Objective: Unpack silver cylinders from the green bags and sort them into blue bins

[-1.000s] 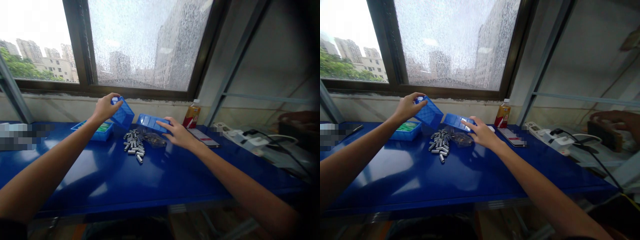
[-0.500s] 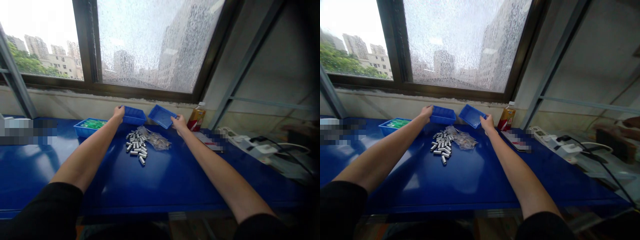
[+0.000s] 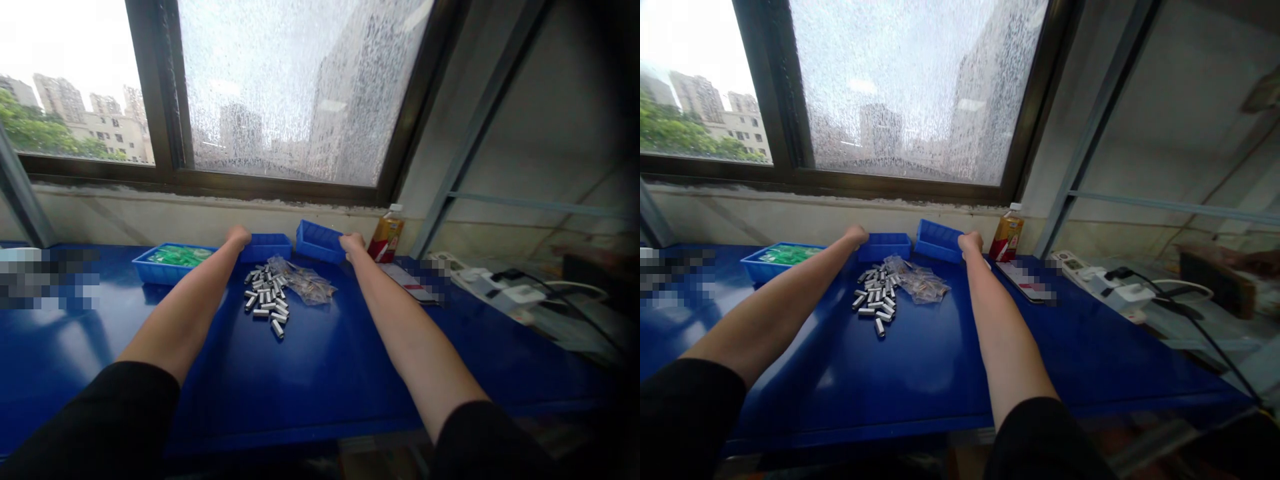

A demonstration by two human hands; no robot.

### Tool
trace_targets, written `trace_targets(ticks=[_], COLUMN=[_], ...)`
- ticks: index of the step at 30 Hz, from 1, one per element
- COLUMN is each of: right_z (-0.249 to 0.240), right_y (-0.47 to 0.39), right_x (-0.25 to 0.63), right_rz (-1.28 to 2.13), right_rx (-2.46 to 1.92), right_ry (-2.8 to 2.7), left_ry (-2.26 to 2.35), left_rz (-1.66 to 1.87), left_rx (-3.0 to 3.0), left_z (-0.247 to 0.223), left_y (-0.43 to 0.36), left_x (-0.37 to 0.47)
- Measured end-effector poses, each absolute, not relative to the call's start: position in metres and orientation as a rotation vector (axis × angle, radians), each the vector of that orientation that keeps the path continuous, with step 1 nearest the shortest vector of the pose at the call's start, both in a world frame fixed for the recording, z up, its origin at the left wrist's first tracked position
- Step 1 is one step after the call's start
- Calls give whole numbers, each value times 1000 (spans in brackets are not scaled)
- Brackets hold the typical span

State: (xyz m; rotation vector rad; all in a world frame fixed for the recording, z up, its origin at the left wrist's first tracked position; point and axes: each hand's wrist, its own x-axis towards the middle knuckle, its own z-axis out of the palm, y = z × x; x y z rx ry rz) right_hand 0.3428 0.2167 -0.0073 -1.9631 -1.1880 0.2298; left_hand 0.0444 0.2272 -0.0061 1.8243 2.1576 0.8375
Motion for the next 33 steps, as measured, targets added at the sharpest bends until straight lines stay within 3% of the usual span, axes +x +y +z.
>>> trace_targets(ticks=[7,13,20,33], right_z=[-3,13,17,-2], right_y=[214,212,217,186], right_x=[333,306,249,250], right_rz=[172,44,279,67], right_rx=[-2053,-1897,-1522,-1402], right_ry=[-1374,-1739,-2334,-2396], left_ry=[2230,1967,1733,1754], left_rz=[586,493,342,336], left_rx=[1969,2306,2480,2488], left_z=[2,14,11,4], left_y=[223,225,234,206], left_x=[38,62,85,81])
